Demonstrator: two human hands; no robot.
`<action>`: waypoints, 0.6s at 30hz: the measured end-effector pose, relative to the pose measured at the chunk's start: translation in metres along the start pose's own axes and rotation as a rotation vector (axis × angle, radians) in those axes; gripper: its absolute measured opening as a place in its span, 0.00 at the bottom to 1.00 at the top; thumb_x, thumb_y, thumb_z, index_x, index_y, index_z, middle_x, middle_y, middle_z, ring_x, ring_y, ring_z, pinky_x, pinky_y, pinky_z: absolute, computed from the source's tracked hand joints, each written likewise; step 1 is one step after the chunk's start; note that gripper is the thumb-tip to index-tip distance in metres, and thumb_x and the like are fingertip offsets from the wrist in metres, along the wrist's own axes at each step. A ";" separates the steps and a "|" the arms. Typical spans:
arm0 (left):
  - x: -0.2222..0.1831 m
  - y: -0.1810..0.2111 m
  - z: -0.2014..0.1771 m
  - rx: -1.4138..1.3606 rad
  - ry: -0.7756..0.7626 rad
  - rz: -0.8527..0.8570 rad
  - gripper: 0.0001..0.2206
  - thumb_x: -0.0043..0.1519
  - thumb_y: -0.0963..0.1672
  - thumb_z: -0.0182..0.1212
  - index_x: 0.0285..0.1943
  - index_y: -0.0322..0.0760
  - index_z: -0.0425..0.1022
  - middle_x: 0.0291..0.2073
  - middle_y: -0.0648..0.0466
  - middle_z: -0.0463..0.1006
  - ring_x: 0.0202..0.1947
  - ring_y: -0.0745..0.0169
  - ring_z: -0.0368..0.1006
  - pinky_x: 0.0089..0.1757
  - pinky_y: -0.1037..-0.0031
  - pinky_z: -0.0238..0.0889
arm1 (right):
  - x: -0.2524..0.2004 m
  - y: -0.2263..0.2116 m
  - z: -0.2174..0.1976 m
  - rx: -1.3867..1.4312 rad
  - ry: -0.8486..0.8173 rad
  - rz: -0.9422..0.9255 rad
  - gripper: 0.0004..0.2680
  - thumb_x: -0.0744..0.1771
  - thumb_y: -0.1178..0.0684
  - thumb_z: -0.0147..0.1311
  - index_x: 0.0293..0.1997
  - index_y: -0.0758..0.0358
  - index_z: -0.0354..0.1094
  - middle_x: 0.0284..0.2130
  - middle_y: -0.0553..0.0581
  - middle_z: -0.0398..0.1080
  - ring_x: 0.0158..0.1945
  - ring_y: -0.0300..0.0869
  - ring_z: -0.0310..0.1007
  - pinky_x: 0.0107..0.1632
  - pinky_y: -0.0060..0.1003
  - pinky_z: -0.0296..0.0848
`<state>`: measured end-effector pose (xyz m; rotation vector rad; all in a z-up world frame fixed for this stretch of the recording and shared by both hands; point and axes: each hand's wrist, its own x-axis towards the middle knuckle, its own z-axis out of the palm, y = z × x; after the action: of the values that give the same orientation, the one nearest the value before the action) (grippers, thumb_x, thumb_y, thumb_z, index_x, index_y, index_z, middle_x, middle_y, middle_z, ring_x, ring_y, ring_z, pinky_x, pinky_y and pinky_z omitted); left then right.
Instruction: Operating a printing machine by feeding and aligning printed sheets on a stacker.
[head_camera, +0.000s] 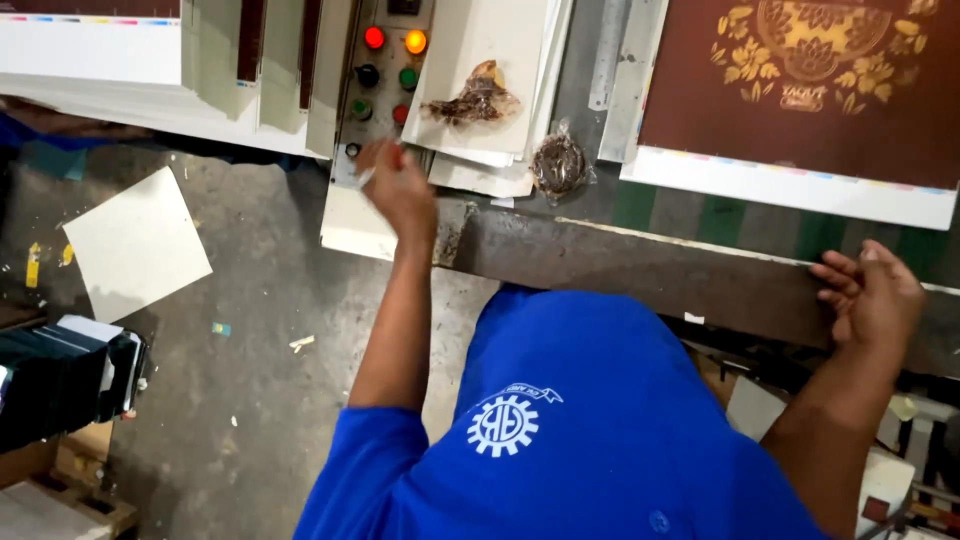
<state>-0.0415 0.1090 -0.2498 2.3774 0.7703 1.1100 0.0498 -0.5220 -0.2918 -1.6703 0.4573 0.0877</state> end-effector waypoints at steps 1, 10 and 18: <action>0.016 0.016 0.007 0.004 -0.005 -0.004 0.19 0.64 0.38 0.64 0.64 0.34 0.69 0.54 0.42 0.78 0.64 0.48 0.66 0.63 0.59 0.57 | -0.004 0.005 -0.001 -0.005 -0.001 0.006 0.12 0.78 0.49 0.49 0.69 0.64 0.62 0.45 0.63 0.77 0.43 0.45 0.81 0.35 0.34 0.76; 0.076 0.042 0.115 0.175 -0.414 0.372 0.22 0.63 0.48 0.65 0.63 0.35 0.67 0.58 0.35 0.75 0.66 0.28 0.57 0.60 0.33 0.38 | -0.053 -0.002 0.026 0.175 -0.164 -0.038 0.13 0.78 0.54 0.49 0.72 0.65 0.62 0.49 0.62 0.77 0.44 0.44 0.80 0.37 0.31 0.75; 0.079 0.083 0.067 0.099 -0.712 0.272 0.11 0.63 0.40 0.62 0.51 0.35 0.66 0.40 0.41 0.81 0.52 0.34 0.71 0.62 0.39 0.44 | -0.095 -0.011 0.096 0.226 -0.132 0.053 0.13 0.74 0.58 0.50 0.68 0.67 0.64 0.45 0.62 0.77 0.41 0.43 0.80 0.35 0.30 0.74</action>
<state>0.0789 0.0872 -0.1986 2.7379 0.2574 0.2425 -0.0133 -0.4048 -0.2668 -1.4213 0.3966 0.1783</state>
